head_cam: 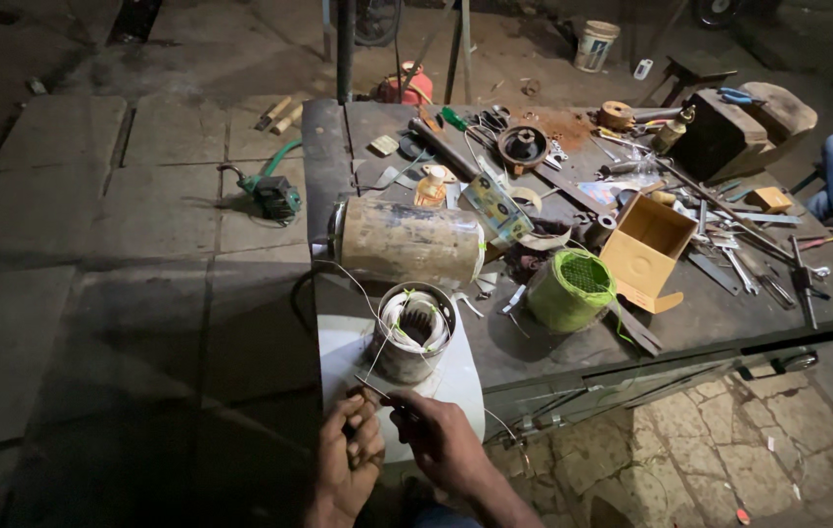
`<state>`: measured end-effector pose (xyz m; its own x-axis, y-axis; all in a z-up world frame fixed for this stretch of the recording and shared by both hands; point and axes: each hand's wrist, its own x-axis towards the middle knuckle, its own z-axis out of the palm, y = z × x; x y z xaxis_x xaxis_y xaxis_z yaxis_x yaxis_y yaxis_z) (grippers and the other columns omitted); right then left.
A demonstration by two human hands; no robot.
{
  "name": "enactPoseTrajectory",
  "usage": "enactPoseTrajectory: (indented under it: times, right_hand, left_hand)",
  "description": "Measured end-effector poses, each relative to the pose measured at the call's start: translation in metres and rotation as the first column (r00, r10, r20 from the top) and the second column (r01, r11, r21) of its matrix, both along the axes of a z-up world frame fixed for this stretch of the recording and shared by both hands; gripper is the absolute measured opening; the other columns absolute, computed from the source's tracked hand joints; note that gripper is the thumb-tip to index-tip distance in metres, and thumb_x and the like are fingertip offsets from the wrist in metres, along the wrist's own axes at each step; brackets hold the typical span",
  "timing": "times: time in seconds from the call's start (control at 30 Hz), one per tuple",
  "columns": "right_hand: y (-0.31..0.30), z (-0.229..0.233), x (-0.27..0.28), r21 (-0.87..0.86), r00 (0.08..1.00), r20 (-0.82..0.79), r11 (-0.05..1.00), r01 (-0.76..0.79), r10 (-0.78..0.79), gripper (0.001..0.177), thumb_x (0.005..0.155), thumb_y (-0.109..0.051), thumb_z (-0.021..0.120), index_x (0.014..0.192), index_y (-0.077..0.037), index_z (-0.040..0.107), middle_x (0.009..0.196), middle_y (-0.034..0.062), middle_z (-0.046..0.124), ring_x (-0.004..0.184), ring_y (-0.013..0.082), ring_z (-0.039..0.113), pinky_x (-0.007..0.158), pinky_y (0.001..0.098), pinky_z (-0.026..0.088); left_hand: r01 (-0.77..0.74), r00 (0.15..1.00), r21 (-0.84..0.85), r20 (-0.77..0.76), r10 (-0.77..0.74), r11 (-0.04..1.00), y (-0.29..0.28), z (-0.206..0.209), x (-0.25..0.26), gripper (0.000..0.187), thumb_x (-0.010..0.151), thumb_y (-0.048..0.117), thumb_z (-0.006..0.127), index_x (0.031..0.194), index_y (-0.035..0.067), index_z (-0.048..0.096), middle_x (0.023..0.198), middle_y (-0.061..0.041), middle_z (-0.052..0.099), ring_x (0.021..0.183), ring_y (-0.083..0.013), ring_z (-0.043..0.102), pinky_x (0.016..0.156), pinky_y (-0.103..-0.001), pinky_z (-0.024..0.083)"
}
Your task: The person uses a screwdriver to manipulate a white wire inside a cylindrical metal component on a workbench. They repeatedly insert and adjust the wire within the component's interior while holding it steady with the other hand.
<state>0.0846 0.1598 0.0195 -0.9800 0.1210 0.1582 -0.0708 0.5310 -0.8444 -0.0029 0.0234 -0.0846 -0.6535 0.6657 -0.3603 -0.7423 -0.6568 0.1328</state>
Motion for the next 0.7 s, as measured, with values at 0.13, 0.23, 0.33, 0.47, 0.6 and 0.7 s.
enactPoseTrajectory:
  times: [0.13, 0.23, 0.33, 0.47, 0.6, 0.7]
  right_hand:
    - [-0.001, -0.003, -0.001, 0.007, 0.997, 0.02, 0.997, 0.071, -0.071, 0.053, 0.079, 0.014, 0.057, 0.128, -0.006, 0.064, 0.09, 0.0135, 0.076, 0.076, 0.0218, 0.074, 0.071, 0.0313, 0.059]
    - [0.001, -0.007, -0.001, 0.047, 0.995, -0.018, 0.994, 0.101, -0.1, 0.051, 0.08, 0.014, 0.056, 0.126, -0.005, 0.066, 0.087, 0.0131, 0.075, 0.072, 0.0214, 0.072, 0.069, 0.031, 0.058]
    - [0.001, -0.011, -0.002, 0.046, 0.992, -0.006, 0.99, 0.13, -0.13, 0.04, 0.087, 0.01, 0.058, 0.123, -0.005, 0.068, 0.08, 0.0121, 0.073, 0.068, 0.0201, 0.07, 0.067, 0.0305, 0.057]
    - [0.001, -0.018, -0.003, -0.081, 0.995, -0.073, 0.995, 0.055, -0.061, 0.048, 0.082, 0.014, 0.052, 0.125, 0.0, 0.065, 0.079, 0.0119, 0.07, 0.072, 0.0198, 0.064, 0.069, 0.0305, 0.055]
    - [0.003, -0.026, -0.002, -0.103, 0.997, -0.042, 0.993, 0.065, -0.07, 0.059, 0.07, 0.017, 0.043, 0.124, 0.001, 0.062, 0.084, 0.0099, 0.069, 0.073, 0.0163, 0.065, 0.067, 0.0276, 0.055]
    - [0.005, -0.032, -0.002, -0.133, 0.997, 0.034, 0.988, 0.075, -0.071, 0.059, 0.073, 0.018, 0.044, 0.126, 0.001, 0.063, 0.08, 0.0094, 0.064, 0.07, 0.0136, 0.06, 0.062, 0.0259, 0.052]
  left_hand:
    - [0.001, 1.0, 0.049, 0.01, -0.002, 0.999, 0.002, -0.006, -0.003, 0.01, 0.095, 0.013, 0.062, 0.09, 0.009, 0.053, 0.064, 0.006, 0.043, 0.041, -0.0029, 0.03, 0.037, -0.02, 0.023]
    - [0.019, 0.998, 0.118, 0.063, -0.027, 0.993, 0.003, -0.009, -0.003, 0.014, 0.096, 0.013, 0.063, 0.089, 0.009, 0.052, 0.066, 0.005, 0.044, 0.043, -0.0033, 0.03, 0.039, -0.021, 0.024]
    - [0.031, 0.997, 0.123, 0.066, -0.04, 0.992, 0.005, -0.006, -0.001, 0.01, 0.093, 0.013, 0.062, 0.097, 0.005, 0.059, 0.066, 0.006, 0.044, 0.042, -0.0021, 0.03, 0.038, -0.02, 0.023]
    - [0.04, 0.998, 0.212, 0.041, -0.05, 0.976, 0.007, -0.001, 0.001, 0.008, 0.095, 0.012, 0.061, 0.098, 0.004, 0.06, 0.066, 0.006, 0.042, 0.043, -0.0021, 0.03, 0.038, -0.019, 0.024]
    - [0.064, 0.994, 0.248, 0.07, -0.084, 0.967, 0.008, 0.002, 0.002, 0.01, 0.095, 0.013, 0.058, 0.098, 0.004, 0.06, 0.067, 0.006, 0.042, 0.042, -0.0031, 0.029, 0.038, -0.02, 0.024]
    - [0.061, 0.996, 0.268, 0.051, -0.077, 0.961, 0.01, 0.004, 0.001, 0.01, 0.096, 0.013, 0.059, 0.096, 0.004, 0.059, 0.066, 0.006, 0.041, 0.042, -0.0033, 0.03, 0.039, -0.021, 0.024]
